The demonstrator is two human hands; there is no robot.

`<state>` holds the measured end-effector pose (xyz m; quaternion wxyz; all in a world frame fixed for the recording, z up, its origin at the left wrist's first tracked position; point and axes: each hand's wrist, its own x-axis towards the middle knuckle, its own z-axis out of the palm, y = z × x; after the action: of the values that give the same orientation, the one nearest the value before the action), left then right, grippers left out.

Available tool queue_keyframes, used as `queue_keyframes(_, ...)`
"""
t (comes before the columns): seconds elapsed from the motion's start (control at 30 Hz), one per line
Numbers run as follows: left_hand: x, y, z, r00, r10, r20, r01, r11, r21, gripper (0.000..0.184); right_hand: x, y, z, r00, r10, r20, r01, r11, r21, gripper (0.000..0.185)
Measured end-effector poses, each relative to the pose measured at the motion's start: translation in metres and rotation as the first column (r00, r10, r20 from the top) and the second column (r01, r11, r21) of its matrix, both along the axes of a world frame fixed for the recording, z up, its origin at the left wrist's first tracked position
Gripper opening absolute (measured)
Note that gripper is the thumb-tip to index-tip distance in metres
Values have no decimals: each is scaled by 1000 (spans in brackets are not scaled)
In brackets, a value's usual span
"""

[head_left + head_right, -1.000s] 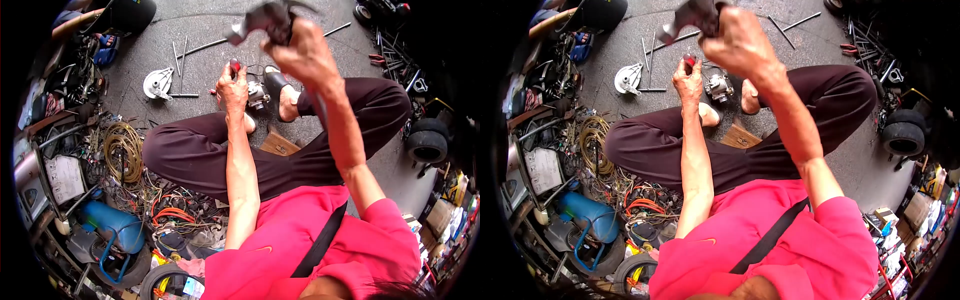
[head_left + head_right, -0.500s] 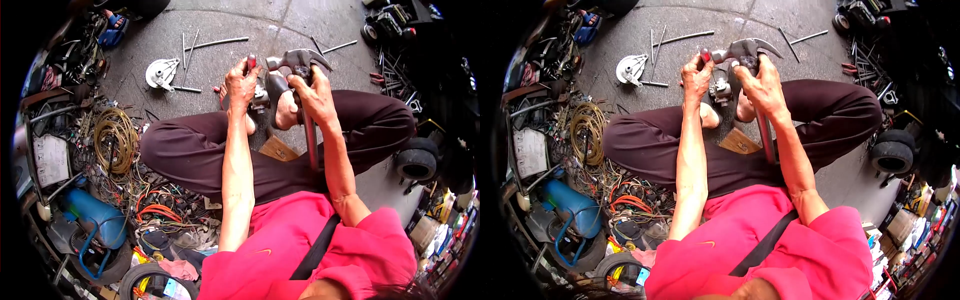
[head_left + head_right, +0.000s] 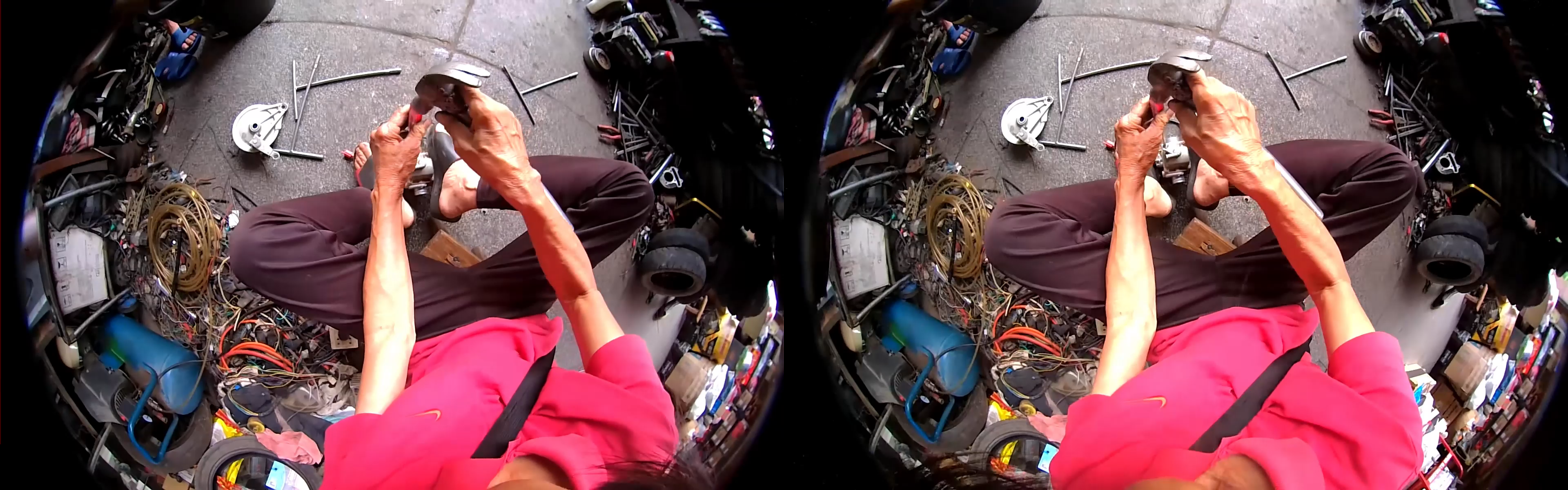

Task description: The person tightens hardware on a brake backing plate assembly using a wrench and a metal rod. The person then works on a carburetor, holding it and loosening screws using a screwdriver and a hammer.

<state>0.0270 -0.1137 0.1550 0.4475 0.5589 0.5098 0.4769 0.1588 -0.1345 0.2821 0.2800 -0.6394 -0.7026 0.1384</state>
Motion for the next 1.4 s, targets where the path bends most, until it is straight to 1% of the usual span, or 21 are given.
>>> queue_keyframes(0.1, 1, -1, 3, 998, 6, -69, -2, 999, 53, 30, 1, 7, 21, 999, 31, 43, -32, 999, 3, 30)
queue_keyframes(0.13, 1, -1, 3, 992, 25, -125, -15, 996, 86, 30, -1, 8, 35, 1000, 19, 23, -20, 999, 40, 30)
queue_keyframes(0.2, 3, -1, 3, 998, 30, -55, -26, 998, 57, 29, -4, 8, 60, 1000, 2, -30, 2, 989, 148, 28)
queue_keyframes(0.23, 5, -2, 4, 999, 32, -18, -32, 999, 41, 29, -2, 12, 61, 986, 29, -164, 7, 977, 214, 30)
queue_keyframes(0.3, 4, 2, 4, 998, 21, -53, -20, 999, 35, 28, -7, 15, 67, 983, -4, -183, 66, 942, 330, 29)
queue_keyframes(0.33, 1, 1, 5, 997, 3, -78, -1, 1000, 20, 27, -8, 12, 58, 996, -90, 30, 81, 969, 232, 26)
queue_keyframes(0.37, 0, 1, 7, 994, -15, -104, 17, 1000, 12, 26, -3, 15, 33, 984, -68, 165, 67, 998, 12, 28)
queue_keyframes(0.43, 1, 1, 11, 997, -15, -70, 12, 999, -44, 23, 6, 21, 3, 999, -8, 37, 10, 997, -76, 34)
queue_keyframes(0.57, 6, 2, 16, 992, 0, -123, 2, 1000, 14, 31, 10, 16, 8, 1000, -2, -15, 1, 999, -36, 36)
queue_keyframes(0.6, 9, 2, 3, 998, 14, -63, -12, 999, 38, 30, 9, 16, 17, 1000, -10, 9, 10, 1000, 1, 35)
queue_keyframes(0.7, 10, -4, 22, 989, 20, -147, -18, 1000, 16, 29, 6, 21, 50, 999, -47, 29, 45, 997, 66, 37)
queue_keyframes(0.77, 9, -6, 22, 993, 30, -113, -29, 1000, 11, 30, 4, 21, 65, 986, -47, -159, 74, 983, 168, 38)
queue_keyframes(0.87, 6, -7, 20, 996, 45, -74, -44, 999, 14, 31, 2, 19, 72, 992, -71, -104, 102, 937, 333, 30)
queue_keyframes(0.9, 3, -8, 22, 994, 22, -103, -23, 1000, -11, 30, -2, 14, 65, 995, -97, -15, 97, 958, 268, 25)
queue_keyframes(0.97, 2, -5, 29, 988, -27, -153, 22, 999, -34, 27, -8, 16, 26, 937, -30, 348, 120, 963, -240, 23)
queue_keyframes(1.0, 4, -3, 11, 989, 5, -149, 7, 997, 78, 22, -6, 13, 8, 981, -48, 189, 75, 987, -139, 26)
queue_keyframes(1.03, 6, -3, 13, 999, 17, -35, -16, 999, 37, 24, -6, 16, 3, 999, -24, 30, 25, 999, -36, 29)
queue_keyframes(1.17, 5, -5, 22, 994, 49, -93, -42, 996, 77, 27, -2, 17, 18, 999, -16, 40, 16, 1000, -14, 32)
queue_keyframes(1.2, 4, -7, 21, 994, 18, -106, -23, 999, -46, 30, -2, 19, 31, 996, -48, 75, 47, 999, 12, 32)
queue_keyframes(1.3, 4, -6, 14, 999, 37, -11, -38, 997, -63, 30, -2, 22, 66, 992, -71, -104, 91, 976, 195, 34)
queue_keyframes(1.4, 4, -6, 14, 997, 46, -55, -46, 999, 4, 31, -3, 23, 71, 993, -39, -110, 79, 918, 389, 27)
